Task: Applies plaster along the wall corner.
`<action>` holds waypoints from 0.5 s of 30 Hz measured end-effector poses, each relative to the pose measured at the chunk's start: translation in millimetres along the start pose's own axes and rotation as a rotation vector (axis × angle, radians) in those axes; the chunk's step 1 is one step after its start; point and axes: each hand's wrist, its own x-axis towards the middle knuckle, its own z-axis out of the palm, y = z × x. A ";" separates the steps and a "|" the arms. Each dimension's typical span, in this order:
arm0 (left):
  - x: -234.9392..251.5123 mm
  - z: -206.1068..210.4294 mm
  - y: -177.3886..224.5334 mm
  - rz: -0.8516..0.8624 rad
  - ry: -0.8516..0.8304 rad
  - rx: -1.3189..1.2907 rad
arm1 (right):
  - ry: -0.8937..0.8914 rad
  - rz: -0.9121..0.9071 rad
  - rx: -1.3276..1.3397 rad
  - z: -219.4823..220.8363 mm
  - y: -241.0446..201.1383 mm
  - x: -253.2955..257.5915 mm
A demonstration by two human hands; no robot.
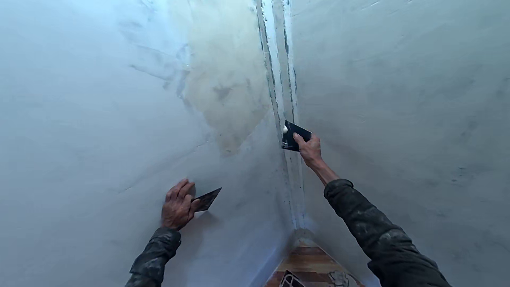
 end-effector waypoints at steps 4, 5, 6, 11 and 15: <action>-3.3 2.7 2.8 0.021 0.046 0.093 | -0.010 -0.138 -0.126 23.4 21.1 40.2; -3.9 3.7 2.8 0.023 0.056 0.104 | 0.003 -0.161 -0.163 31.5 27.3 52.6; -4.9 4.7 2.5 0.023 0.061 0.109 | 0.025 -0.176 -0.202 39.9 34.2 67.8; -6.8 5.7 2.1 0.019 0.076 0.105 | 0.128 -0.229 -0.392 66.9 46.5 112.9; -7.0 5.4 2.5 0.026 0.084 0.075 | 0.167 -0.280 -0.475 77.2 46.1 118.3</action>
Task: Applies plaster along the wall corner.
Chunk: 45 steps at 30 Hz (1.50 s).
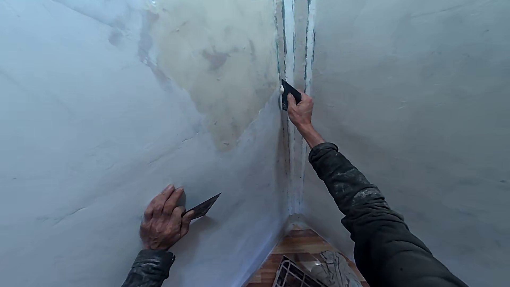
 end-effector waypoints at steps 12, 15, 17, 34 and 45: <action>1.4 -0.6 0.0 0.006 0.012 -0.034 | 0.065 0.072 -0.120 30.5 -21.8 -3.2; 3.4 -0.8 1.8 -0.004 0.018 -0.046 | 0.071 0.086 -0.134 34.7 -25.4 -5.5; 4.9 -1.3 2.0 0.004 0.018 -0.038 | 0.093 0.102 -0.115 38.7 -26.4 -6.5; 5.4 -2.0 2.6 0.005 0.050 -0.082 | 0.201 0.152 -0.265 66.7 -42.8 -15.5; 6.7 -0.9 1.5 0.018 0.041 -0.099 | 0.199 -0.007 -0.141 62.7 -23.7 -29.2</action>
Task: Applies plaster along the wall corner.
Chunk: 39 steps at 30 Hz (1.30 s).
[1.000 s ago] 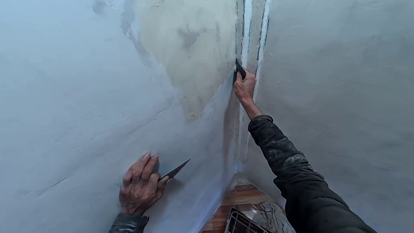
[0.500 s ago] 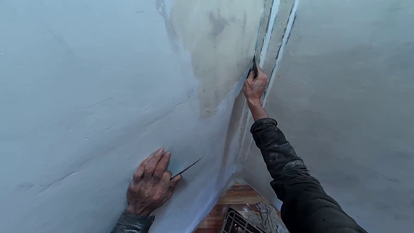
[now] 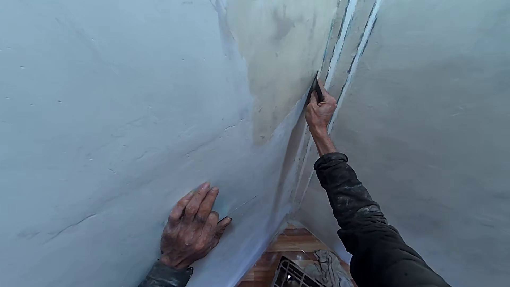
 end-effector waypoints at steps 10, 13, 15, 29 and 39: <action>-0.2 -1.6 1.2 -0.005 -0.016 -0.007 | -0.284 -0.168 0.061 -50.0 -40.1 -71.1; -0.4 -1.1 0.8 -0.005 -0.016 -0.002 | -0.262 -0.213 0.118 -46.0 -39.1 -88.2; -0.1 -1.6 1.2 -0.001 -0.017 0.000 | -0.233 -0.245 0.131 -43.0 -38.7 -101.2; 1.6 4.8 4.4 -0.008 -0.007 -0.052 | -0.140 -0.426 0.118 -13.3 -54.3 -191.7; -2.0 4.0 3.0 -0.021 -0.010 -0.029 | -0.384 -0.234 0.204 -83.0 -9.5 -173.5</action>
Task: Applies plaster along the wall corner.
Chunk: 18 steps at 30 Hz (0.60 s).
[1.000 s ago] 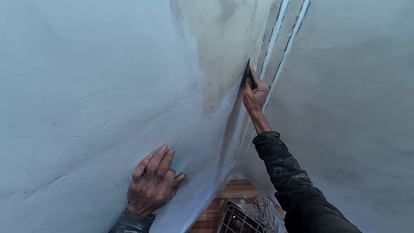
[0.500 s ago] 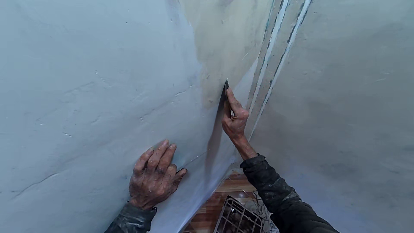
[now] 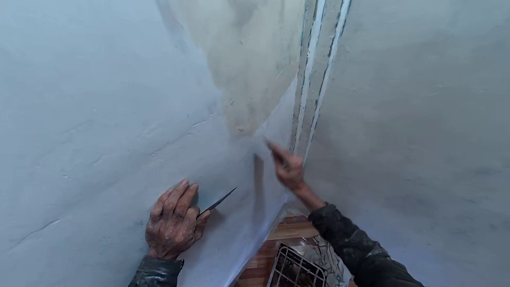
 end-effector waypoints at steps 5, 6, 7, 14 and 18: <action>-0.4 -0.2 0.2 0.002 -0.012 0.043 | 0.301 0.215 -0.024 -46.4 54.8 137.2; -0.3 0.2 0.2 0.000 -0.012 0.051 | 0.334 0.222 -0.033 -45.7 64.0 158.2; -0.7 0.6 0.3 -0.002 -0.012 0.057 | 0.342 0.235 -0.047 -45.5 69.6 173.3; 0.2 0.3 0.9 0.002 -0.006 0.061 | 0.314 0.272 -0.172 -38.3 64.6 208.7; -0.9 0.6 0.8 -0.001 -0.012 0.054 | 0.353 0.288 -0.194 -29.8 57.9 213.0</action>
